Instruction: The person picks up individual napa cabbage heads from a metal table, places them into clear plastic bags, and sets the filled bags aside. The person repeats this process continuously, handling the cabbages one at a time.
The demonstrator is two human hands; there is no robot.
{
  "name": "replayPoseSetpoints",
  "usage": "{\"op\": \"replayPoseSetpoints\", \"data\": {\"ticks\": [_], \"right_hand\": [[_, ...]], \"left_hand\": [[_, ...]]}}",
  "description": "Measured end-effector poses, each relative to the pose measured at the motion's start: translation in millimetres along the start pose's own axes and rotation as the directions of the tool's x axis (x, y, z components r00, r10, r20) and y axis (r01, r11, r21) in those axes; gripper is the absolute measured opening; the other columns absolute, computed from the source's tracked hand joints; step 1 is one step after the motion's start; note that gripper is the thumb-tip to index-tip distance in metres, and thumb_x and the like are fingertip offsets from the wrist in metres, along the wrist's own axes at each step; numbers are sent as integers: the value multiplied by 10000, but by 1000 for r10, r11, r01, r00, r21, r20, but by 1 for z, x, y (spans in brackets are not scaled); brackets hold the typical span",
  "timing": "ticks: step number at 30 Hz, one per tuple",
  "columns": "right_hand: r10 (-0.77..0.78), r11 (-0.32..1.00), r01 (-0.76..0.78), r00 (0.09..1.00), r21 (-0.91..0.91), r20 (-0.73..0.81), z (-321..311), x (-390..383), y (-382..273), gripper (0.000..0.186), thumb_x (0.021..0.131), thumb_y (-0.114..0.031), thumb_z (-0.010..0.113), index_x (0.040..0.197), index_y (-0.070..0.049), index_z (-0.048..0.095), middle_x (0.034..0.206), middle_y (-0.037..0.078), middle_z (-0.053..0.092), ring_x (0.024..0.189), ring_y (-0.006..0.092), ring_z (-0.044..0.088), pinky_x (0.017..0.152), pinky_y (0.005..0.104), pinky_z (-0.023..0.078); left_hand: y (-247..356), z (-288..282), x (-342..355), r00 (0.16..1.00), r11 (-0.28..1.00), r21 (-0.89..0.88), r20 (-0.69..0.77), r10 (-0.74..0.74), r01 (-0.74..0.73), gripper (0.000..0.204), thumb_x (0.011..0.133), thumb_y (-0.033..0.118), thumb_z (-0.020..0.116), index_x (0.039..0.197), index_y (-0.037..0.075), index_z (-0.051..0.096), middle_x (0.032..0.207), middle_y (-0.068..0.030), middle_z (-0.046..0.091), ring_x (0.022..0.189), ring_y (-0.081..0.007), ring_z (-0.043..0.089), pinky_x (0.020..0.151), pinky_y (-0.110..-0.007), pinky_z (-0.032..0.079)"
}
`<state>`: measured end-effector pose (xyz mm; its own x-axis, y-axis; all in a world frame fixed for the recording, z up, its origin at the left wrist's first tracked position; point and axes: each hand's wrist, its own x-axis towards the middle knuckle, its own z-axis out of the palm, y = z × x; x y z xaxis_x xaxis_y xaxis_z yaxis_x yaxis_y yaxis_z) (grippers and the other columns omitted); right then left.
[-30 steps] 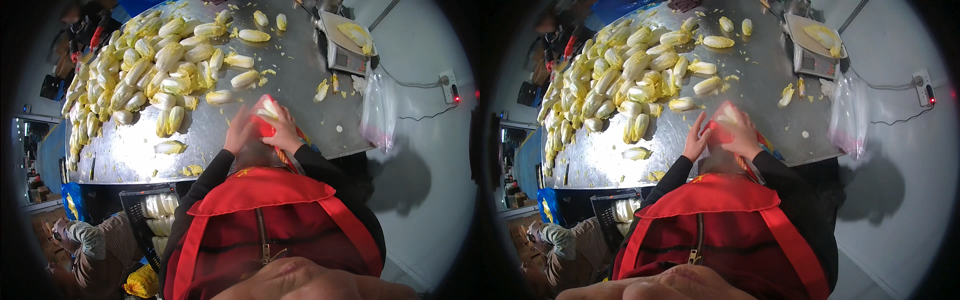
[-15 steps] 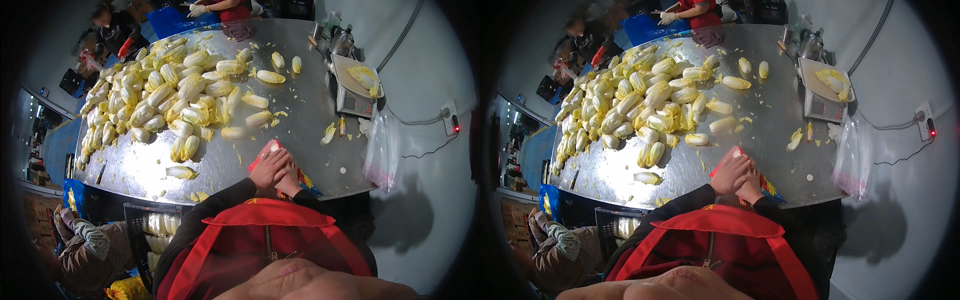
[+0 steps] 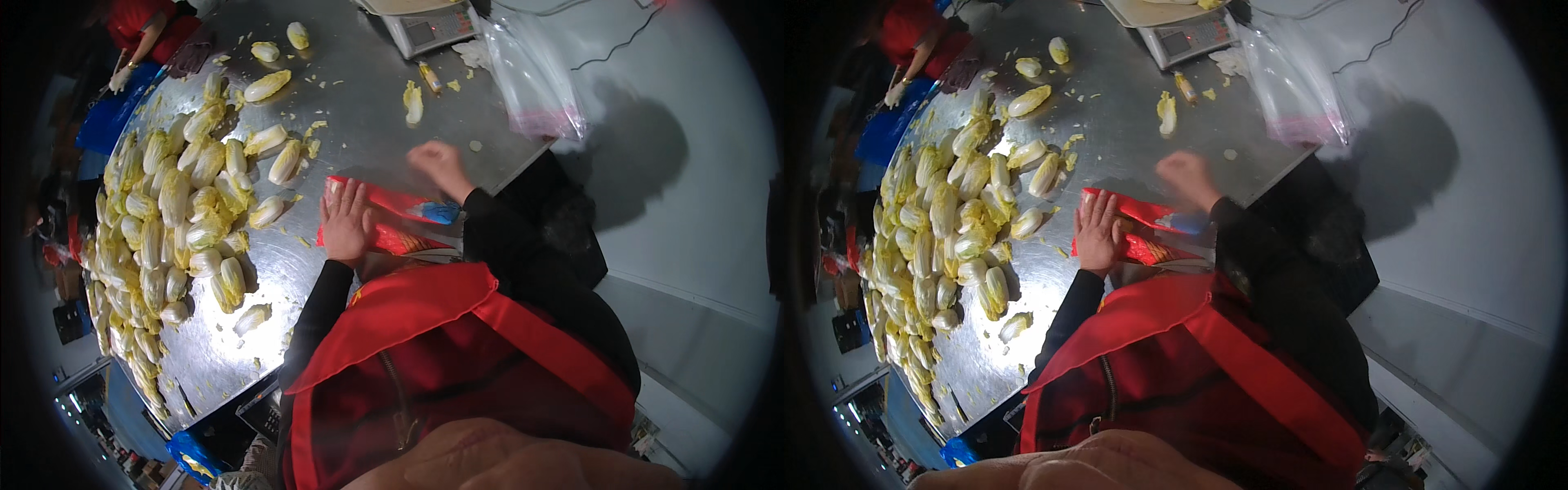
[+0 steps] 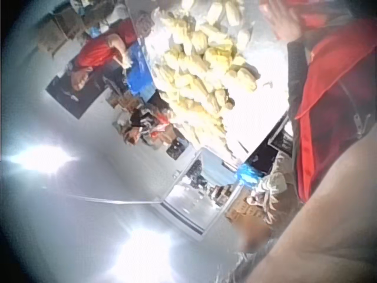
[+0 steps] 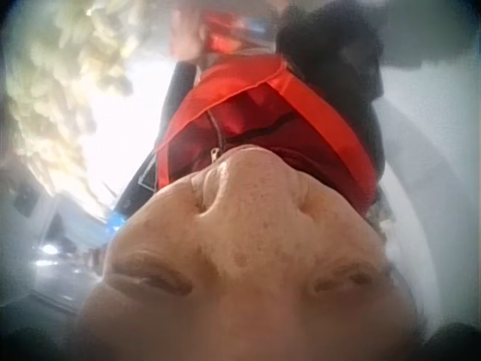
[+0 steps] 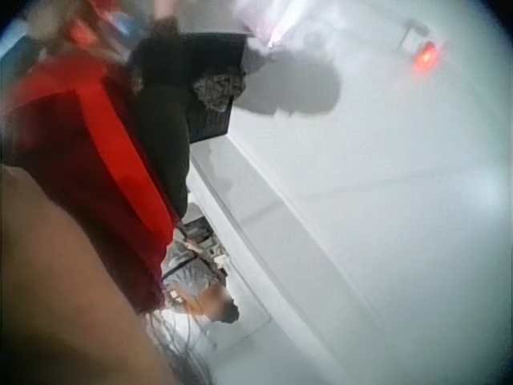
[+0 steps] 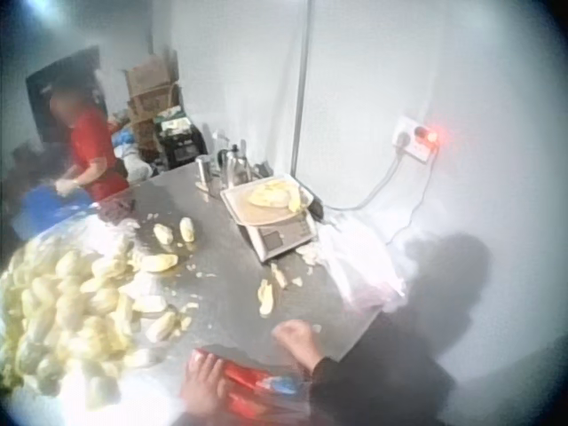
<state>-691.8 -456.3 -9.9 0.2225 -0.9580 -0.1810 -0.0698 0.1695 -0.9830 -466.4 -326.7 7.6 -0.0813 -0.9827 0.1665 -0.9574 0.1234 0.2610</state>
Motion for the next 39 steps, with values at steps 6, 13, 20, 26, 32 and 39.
{"op": "replayPoseSetpoints", "data": {"ticks": [6, 13, 20, 26, 32, 39], "right_hand": [[-540, 655, 20, 712, -755, -450, -160, 68, 2, 413, 741, -328, 808, 1020, -45, 696, 1000, 150, 682, 979, 297, 649, 849, 419, 507], [-283, 546, -271, 831, -793, -479, -243, 106, 31, 586, 744, -388, 781, 1222, -85, 633, 1168, 181, 623, 1071, 374, 603, 913, 460, 493], [-334, 441, -189, 873, -877, -356, -213, 94, 14, 464, 812, -324, 708, 1192, -63, 653, 1115, 212, 631, 1048, 387, 607, 905, 469, 495], [-415, 415, -175, 837, -893, -356, -219, 101, 31, 397, 830, -300, 684, 1134, -44, 675, 964, 163, 662, 913, 366, 648, 835, 457, 520], [-392, 424, -272, 805, -864, -446, -215, 110, 24, 308, 889, -300, 555, 1021, -44, 664, 986, 228, 675, 927, 434, 641, 791, 510, 516], [-393, 428, -368, 747, -826, -536, -230, 110, -9, 252, 931, -291, 508, 1018, -90, 633, 910, 198, 697, 860, 433, 660, 733, 548, 509]], "left_hand": [[-1, 0, 2, 1000, 1000, -12, 5, 6, -5, 517, 937, 272, 507, 1442, 160, 475, 1535, -58, 403, 1423, -289, 348, 1176, -529, 183], [0, -4, 3, 1000, 1000, -15, 15, 4, -4, 524, 928, 262, 508, 1439, 154, 476, 1539, -57, 395, 1429, -297, 337, 1172, -518, 198], [1, -6, -1, 999, 999, -24, 24, -31, 32, 528, 925, 260, 508, 1441, 155, 474, 1544, -54, 388, 1442, -301, 314, 1167, -518, 210], [0, -6, 2, 999, 999, -29, 36, -20, 21, 531, 924, 261, 514, 1442, 155, 473, 1551, -54, 377, 1450, -304, 296, 1166, -522, 212], [-1, -7, 1, 999, 999, -31, 42, -32, 33, 537, 916, 256, 529, 1441, 160, 474, 1549, -54, 379, 1451, -314, 291, 1167, -523, 208], [1, -9, 3, 998, 999, -29, 52, -42, 44, 553, 893, 245, 547, 1436, 170, 478, 1531, -55, 402, 1443, -313, 305, 1170, -520, 205]]}}
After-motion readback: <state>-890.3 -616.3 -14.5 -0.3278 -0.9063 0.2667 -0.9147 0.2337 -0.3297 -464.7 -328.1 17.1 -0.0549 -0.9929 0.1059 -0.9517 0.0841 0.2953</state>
